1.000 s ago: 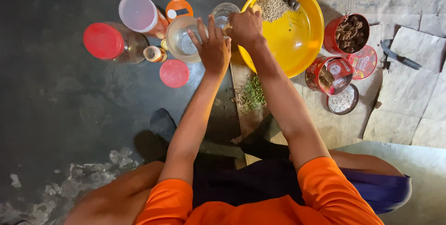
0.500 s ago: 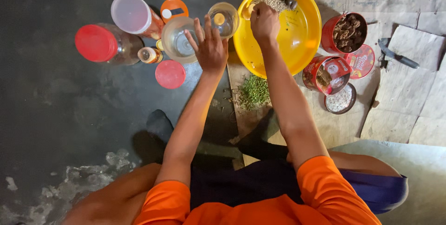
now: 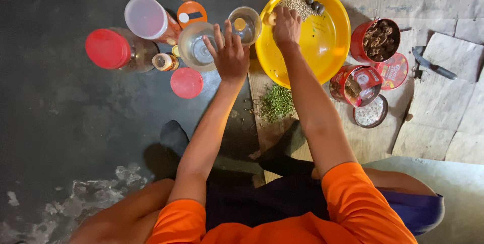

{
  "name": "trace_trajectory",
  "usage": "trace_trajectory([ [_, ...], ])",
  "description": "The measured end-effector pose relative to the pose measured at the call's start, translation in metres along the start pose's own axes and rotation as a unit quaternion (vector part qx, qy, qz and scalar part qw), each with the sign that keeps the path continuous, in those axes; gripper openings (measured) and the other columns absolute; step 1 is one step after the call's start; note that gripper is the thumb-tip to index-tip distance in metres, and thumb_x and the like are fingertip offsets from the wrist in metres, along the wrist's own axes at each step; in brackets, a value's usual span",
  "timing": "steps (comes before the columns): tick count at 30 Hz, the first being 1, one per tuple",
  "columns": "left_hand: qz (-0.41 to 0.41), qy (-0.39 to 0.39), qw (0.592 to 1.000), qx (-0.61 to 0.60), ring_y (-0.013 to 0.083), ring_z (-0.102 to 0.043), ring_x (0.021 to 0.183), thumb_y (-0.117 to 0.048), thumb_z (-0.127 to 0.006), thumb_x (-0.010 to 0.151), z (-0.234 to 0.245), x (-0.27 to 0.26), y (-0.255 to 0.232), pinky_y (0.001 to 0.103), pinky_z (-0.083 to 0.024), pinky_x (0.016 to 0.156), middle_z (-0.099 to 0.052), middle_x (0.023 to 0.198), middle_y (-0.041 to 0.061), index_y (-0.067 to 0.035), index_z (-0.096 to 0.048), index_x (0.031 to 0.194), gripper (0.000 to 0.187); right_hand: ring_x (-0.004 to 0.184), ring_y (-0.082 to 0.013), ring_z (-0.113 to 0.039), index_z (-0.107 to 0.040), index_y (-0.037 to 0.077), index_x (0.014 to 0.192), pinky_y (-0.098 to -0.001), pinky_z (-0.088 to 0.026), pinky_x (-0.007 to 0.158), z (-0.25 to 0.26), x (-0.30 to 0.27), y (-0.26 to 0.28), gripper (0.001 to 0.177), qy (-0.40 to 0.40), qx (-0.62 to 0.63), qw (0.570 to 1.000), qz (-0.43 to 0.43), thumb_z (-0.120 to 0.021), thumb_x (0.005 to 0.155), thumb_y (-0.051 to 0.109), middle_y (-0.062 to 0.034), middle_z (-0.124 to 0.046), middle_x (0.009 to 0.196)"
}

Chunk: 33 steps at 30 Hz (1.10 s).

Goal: The person sits on the floor and removes stems from red chilies, placing them into a small plastic container. They then close the container and handle other containers and a yellow bowl containing seeds and a small block of food.

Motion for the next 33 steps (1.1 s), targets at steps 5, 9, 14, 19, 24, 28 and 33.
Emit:
trace_trajectory([
  [5,-0.015,-0.028,0.999,-0.026,0.0455,-0.029,0.151,-0.028,-0.066,0.101,0.006,-0.001,-0.001,0.074,-0.011,0.122,-0.043,0.158,0.019,-0.002,-0.061,0.113,0.029,0.106,-0.0299,-0.062,-0.061,0.017,0.118,-0.0496,-0.045,0.090,0.030,-0.013,0.015,0.037,-0.021,0.025,0.999,0.000,-0.073,0.083,0.014,-0.0058,-0.063,0.112],
  [9,-0.010,0.029,0.999,-0.039,0.0479,-0.026,0.152,-0.025,-0.069,0.096,0.019,0.002,-0.004,0.074,-0.009,0.122,-0.040,0.159,0.020,0.000,-0.060,0.126,0.040,0.099,-0.0341,-0.063,-0.059,0.008,0.123,-0.0477,-0.051,0.082,0.080,-0.029,0.036,0.041,-0.159,0.163,0.973,0.050,-0.076,0.087,0.015,-0.0133,-0.060,0.112],
  [14,-0.019,0.076,0.996,-0.035,0.0492,-0.023,0.152,-0.024,-0.078,0.085,0.040,0.002,-0.010,0.073,-0.008,0.120,-0.034,0.162,0.020,0.002,-0.052,0.142,0.068,0.086,-0.0246,-0.066,-0.059,0.000,0.126,-0.0341,-0.059,0.073,0.128,-0.041,0.061,0.039,-0.165,0.307,0.935,0.069,-0.076,0.091,0.006,-0.0149,-0.058,0.111],
  [19,-0.026,0.087,0.994,-0.058,0.0480,-0.018,0.154,-0.026,-0.080,0.084,0.051,0.000,-0.015,0.072,-0.008,0.122,-0.029,0.164,0.021,0.000,-0.047,0.147,0.076,0.085,-0.0253,-0.066,-0.060,0.001,0.124,-0.0341,-0.057,0.072,0.155,-0.050,0.090,0.040,-0.142,0.299,0.929,0.165,-0.080,0.090,0.006,-0.0151,-0.058,0.111],
  [24,-0.010,0.118,0.992,-0.052,0.0464,-0.017,0.153,-0.030,-0.080,0.083,0.057,-0.006,-0.009,0.072,-0.007,0.120,-0.028,0.164,0.021,-0.001,-0.047,0.145,0.076,0.094,-0.0310,-0.068,-0.063,0.004,0.120,-0.0420,-0.057,0.081,0.149,-0.055,0.116,0.037,-0.113,0.195,0.956,0.187,-0.080,0.089,0.015,-0.0156,-0.065,0.109],
  [28,-0.010,0.092,0.993,-0.070,0.0441,-0.020,0.152,-0.031,-0.080,0.082,0.067,-0.011,-0.001,0.070,-0.009,0.120,-0.030,0.163,0.020,-0.004,-0.052,0.138,0.068,0.098,-0.0371,-0.065,-0.066,0.006,0.114,-0.0493,-0.053,0.087,0.138,-0.063,0.124,0.035,-0.118,0.143,0.968,0.172,-0.079,0.084,0.015,-0.0139,-0.067,0.105],
  [33,-0.029,0.063,0.992,-0.102,0.0407,-0.027,0.150,-0.025,-0.079,0.086,0.085,-0.022,0.016,0.066,-0.014,0.123,-0.038,0.158,0.017,-0.004,-0.057,0.126,0.050,0.098,-0.0384,-0.066,-0.066,0.004,0.113,-0.0481,-0.053,0.087,0.131,-0.073,0.134,0.030,-0.124,0.183,0.962,0.158,-0.076,0.086,0.011,-0.0157,-0.068,0.105],
])
Point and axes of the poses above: each hand's wrist, its own x-axis towards the middle knuckle, its own z-axis out of the back of the hand, y = z × x, the point moved 3 cm from there along x, towards the middle knuckle
